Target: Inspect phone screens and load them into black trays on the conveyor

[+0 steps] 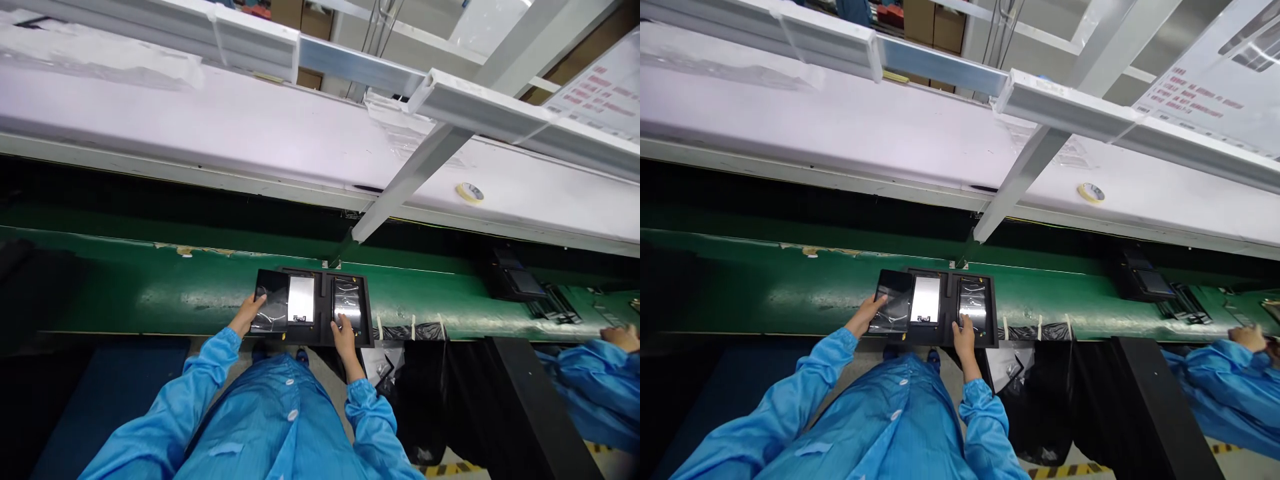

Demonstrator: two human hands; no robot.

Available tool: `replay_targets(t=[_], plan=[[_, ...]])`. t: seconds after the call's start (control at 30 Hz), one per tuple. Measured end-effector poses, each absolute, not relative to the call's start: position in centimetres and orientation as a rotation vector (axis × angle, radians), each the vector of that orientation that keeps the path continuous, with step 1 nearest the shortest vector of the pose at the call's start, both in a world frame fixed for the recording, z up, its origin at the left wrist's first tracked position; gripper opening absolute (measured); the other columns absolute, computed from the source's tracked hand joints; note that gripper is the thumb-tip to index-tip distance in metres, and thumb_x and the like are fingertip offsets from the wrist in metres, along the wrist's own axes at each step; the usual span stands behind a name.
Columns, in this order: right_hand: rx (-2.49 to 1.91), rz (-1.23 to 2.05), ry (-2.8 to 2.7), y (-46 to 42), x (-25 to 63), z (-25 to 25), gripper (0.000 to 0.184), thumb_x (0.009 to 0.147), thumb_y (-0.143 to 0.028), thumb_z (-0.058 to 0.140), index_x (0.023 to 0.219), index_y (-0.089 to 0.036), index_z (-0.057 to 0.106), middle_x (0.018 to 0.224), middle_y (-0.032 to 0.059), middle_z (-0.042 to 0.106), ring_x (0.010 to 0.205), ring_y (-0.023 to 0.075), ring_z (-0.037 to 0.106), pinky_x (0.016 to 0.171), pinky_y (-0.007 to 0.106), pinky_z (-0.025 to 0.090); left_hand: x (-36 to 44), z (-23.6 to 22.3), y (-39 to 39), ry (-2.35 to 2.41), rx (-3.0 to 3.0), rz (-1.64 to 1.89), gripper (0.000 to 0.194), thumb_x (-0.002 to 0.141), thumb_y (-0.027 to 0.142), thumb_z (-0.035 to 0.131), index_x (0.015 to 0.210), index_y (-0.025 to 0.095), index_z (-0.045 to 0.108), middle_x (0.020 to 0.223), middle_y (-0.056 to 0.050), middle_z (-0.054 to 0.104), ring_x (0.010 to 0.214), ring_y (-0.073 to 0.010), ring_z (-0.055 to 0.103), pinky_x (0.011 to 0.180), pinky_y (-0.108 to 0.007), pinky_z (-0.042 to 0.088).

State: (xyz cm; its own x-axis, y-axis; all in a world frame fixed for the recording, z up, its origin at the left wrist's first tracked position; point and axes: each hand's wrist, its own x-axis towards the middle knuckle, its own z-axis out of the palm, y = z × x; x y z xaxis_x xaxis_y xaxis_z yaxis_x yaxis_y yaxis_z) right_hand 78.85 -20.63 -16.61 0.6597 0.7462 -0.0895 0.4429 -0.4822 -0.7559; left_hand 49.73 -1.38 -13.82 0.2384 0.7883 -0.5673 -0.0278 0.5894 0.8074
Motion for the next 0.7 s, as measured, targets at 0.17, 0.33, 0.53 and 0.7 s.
replay_targets(t=[0.17, 0.33, 0.53, 0.7], plan=[[-2.104, 0.707, -0.729, -23.3, 77.8, -17.8, 0.046, 0.081, -0.034, 0.057, 0.119, -0.011, 0.068, 0.131, 0.0217, 0.067, 0.108, 0.0285, 0.072, 0.101, 0.047, 0.055, 53.1, -15.7, -0.8, 1.186, 0.762, 0.646, 0.047, 0.077, 0.043, 0.081, 0.111, 0.013, 0.068, 0.086, -0.009, 0.079, 0.077, -0.0244, 0.074, 0.075, -0.035, 0.060], [-2.095, 0.793, -0.770, -25.7, 76.1, -18.4, 0.047, 0.078, -0.038, 0.059, 0.116, -0.013, 0.070, 0.137, 0.0235, 0.062, 0.104, 0.0295, 0.073, 0.099, 0.048, 0.057, 59.4, -17.8, -2.0, 1.157, 0.825, 0.622, 0.036, 0.083, 0.035, 0.077, 0.109, 0.012, 0.068, 0.098, -0.010, 0.078, 0.092, -0.0236, 0.074, 0.087, -0.038, 0.058], [-2.071, 0.796, -0.801, -29.2, 75.8, -18.7, 0.041, 0.073, -0.039, 0.063, 0.107, -0.020, 0.075, 0.130, 0.0186, 0.068, 0.105, 0.0344, 0.073, 0.096, 0.052, 0.058, 62.6, -19.8, -1.5, 1.233, 0.897, 0.567, 0.023, 0.092, 0.026, 0.068, 0.112, 0.014, 0.067, 0.110, -0.008, 0.075, 0.101, -0.0228, 0.071, 0.095, -0.046, 0.056], [-2.109, 0.778, -0.869, -28.4, 76.5, -18.1, 0.038, 0.076, -0.031, 0.060, 0.109, -0.022, 0.076, 0.128, 0.0151, 0.071, 0.104, 0.0329, 0.074, 0.095, 0.050, 0.060, 62.4, -20.3, -1.9, 1.386, 1.010, 0.556, 0.026, 0.091, 0.023, 0.068, 0.116, 0.015, 0.066, 0.126, -0.011, 0.069, 0.121, -0.0271, 0.063, 0.108, -0.053, 0.047]])
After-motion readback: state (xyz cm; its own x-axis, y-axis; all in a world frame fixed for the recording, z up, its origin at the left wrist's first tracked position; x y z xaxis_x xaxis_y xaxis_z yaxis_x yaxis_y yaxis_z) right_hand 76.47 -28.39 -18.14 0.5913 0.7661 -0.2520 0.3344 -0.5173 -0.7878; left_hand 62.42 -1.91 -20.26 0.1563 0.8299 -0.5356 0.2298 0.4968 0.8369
